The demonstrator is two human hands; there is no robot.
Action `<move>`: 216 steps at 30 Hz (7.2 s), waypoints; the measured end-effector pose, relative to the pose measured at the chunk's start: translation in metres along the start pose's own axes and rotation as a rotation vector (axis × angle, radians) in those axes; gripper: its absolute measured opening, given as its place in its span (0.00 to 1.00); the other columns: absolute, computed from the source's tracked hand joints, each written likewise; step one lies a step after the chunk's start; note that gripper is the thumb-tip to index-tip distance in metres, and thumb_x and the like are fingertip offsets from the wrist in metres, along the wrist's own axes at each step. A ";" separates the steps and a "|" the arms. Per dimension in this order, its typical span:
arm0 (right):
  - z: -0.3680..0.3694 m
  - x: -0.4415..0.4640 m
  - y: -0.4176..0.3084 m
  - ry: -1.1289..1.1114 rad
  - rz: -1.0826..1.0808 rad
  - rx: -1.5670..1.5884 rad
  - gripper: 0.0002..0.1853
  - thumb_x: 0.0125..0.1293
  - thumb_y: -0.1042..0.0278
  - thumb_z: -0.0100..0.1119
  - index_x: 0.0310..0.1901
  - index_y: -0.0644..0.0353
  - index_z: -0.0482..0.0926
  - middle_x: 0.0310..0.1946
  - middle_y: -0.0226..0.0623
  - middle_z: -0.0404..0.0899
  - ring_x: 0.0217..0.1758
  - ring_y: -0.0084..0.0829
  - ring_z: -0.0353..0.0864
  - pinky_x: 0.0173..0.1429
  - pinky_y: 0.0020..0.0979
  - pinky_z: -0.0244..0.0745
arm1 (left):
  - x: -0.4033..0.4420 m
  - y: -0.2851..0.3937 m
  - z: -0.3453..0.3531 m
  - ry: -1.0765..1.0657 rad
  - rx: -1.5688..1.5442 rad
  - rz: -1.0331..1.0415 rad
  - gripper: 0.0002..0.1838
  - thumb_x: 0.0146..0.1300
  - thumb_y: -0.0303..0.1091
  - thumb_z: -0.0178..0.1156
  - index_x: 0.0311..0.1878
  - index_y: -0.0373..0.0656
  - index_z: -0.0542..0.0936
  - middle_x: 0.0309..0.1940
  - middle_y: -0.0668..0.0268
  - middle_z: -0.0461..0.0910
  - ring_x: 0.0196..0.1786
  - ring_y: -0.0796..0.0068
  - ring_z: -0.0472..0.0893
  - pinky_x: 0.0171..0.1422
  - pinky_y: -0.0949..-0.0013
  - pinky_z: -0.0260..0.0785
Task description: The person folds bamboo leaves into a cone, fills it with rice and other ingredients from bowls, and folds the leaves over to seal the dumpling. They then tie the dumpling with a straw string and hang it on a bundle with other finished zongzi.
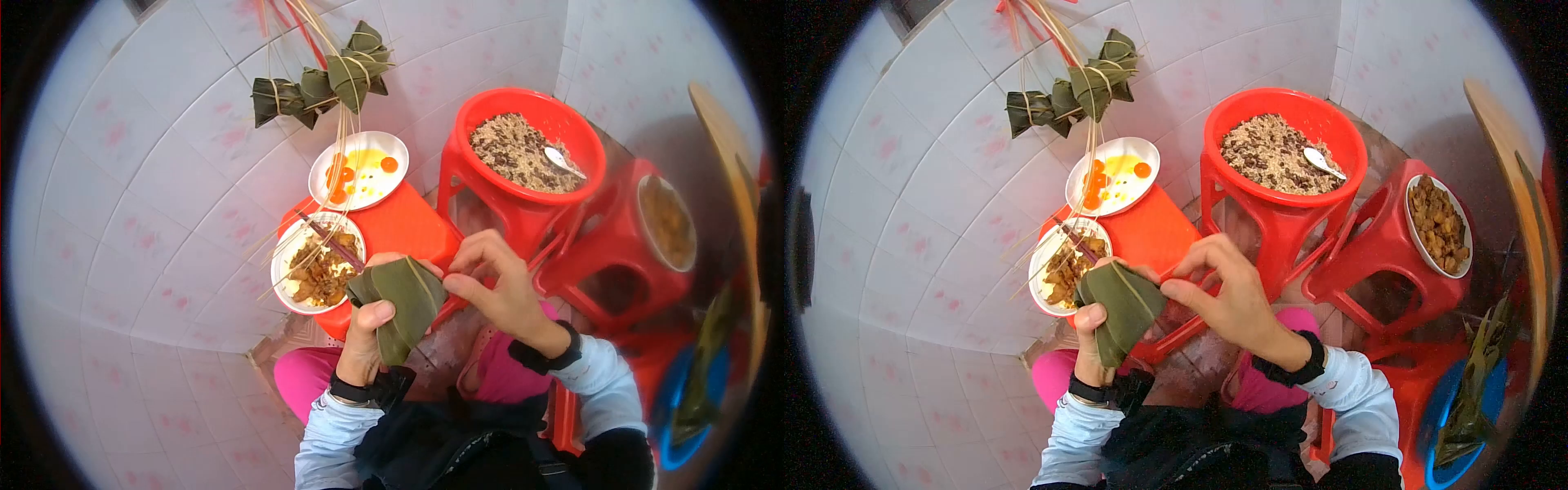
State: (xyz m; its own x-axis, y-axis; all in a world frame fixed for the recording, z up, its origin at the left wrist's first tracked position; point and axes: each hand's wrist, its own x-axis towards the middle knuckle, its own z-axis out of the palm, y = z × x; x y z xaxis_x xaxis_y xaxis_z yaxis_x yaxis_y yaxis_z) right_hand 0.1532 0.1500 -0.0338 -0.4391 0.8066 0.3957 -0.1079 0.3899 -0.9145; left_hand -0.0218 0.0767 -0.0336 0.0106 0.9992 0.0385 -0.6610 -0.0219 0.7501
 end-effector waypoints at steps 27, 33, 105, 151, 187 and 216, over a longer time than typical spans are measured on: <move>0.042 0.061 -0.033 -0.543 -0.448 -0.441 0.12 0.57 0.66 0.63 0.41 0.59 0.75 0.37 0.37 0.74 0.41 0.41 0.72 0.44 0.37 0.65 | 0.002 -0.010 -0.011 0.213 0.924 0.456 0.47 0.44 0.29 0.72 0.68 0.39 0.58 0.46 0.57 0.78 0.48 0.69 0.80 0.50 0.68 0.73; 0.062 0.082 -0.033 -0.691 -0.368 -0.443 0.08 0.61 0.68 0.61 0.39 0.61 0.78 0.35 0.39 0.77 0.42 0.39 0.75 0.49 0.35 0.70 | -0.003 0.010 -0.012 0.186 0.624 0.111 0.21 0.53 0.27 0.67 0.50 0.35 0.74 0.42 0.64 0.79 0.44 0.73 0.79 0.46 0.71 0.73; 0.047 0.291 -0.091 -0.415 -0.071 0.033 0.12 0.72 0.61 0.49 0.47 0.58 0.78 0.21 0.16 0.61 0.19 0.10 0.56 0.22 0.16 0.50 | 0.099 0.232 -0.016 -0.016 1.305 0.388 0.28 0.46 0.38 0.69 0.52 0.37 0.76 0.36 0.63 0.81 0.38 0.76 0.80 0.43 0.71 0.73; 0.148 0.358 -0.095 -0.184 -1.291 -1.041 0.11 0.57 0.79 0.50 0.41 0.60 0.78 0.40 0.36 0.78 0.43 0.39 0.80 0.44 0.38 0.76 | 0.127 0.218 -0.081 0.491 0.341 0.699 0.19 0.57 0.43 0.67 0.47 0.45 0.75 0.36 0.70 0.78 0.36 0.77 0.78 0.38 0.72 0.74; 0.030 0.189 0.004 -0.238 -1.282 -0.916 0.12 0.57 0.70 0.57 0.44 0.53 0.81 0.52 0.31 0.80 0.55 0.25 0.78 0.46 0.32 0.69 | 0.171 0.199 -0.054 0.165 0.682 0.753 0.21 0.55 0.36 0.70 0.49 0.38 0.76 0.38 0.68 0.81 0.39 0.81 0.79 0.41 0.76 0.73; 0.040 0.167 0.035 -0.275 -1.098 -0.760 0.09 0.57 0.71 0.59 0.40 0.55 0.81 0.50 0.31 0.81 0.54 0.27 0.80 0.45 0.29 0.72 | 0.149 0.215 -0.045 -0.178 0.562 0.331 0.26 0.62 0.37 0.61 0.61 0.37 0.67 0.52 0.60 0.74 0.44 0.72 0.79 0.45 0.68 0.78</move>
State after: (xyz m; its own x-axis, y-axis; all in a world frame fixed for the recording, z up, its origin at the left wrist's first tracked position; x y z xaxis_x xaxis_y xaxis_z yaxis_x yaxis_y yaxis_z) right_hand 0.0404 0.2804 -0.0036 -0.6174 -0.1531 0.7716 -0.0393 0.9857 0.1642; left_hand -0.1965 0.2224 0.1035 0.0296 0.9172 0.3974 -0.1602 -0.3881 0.9076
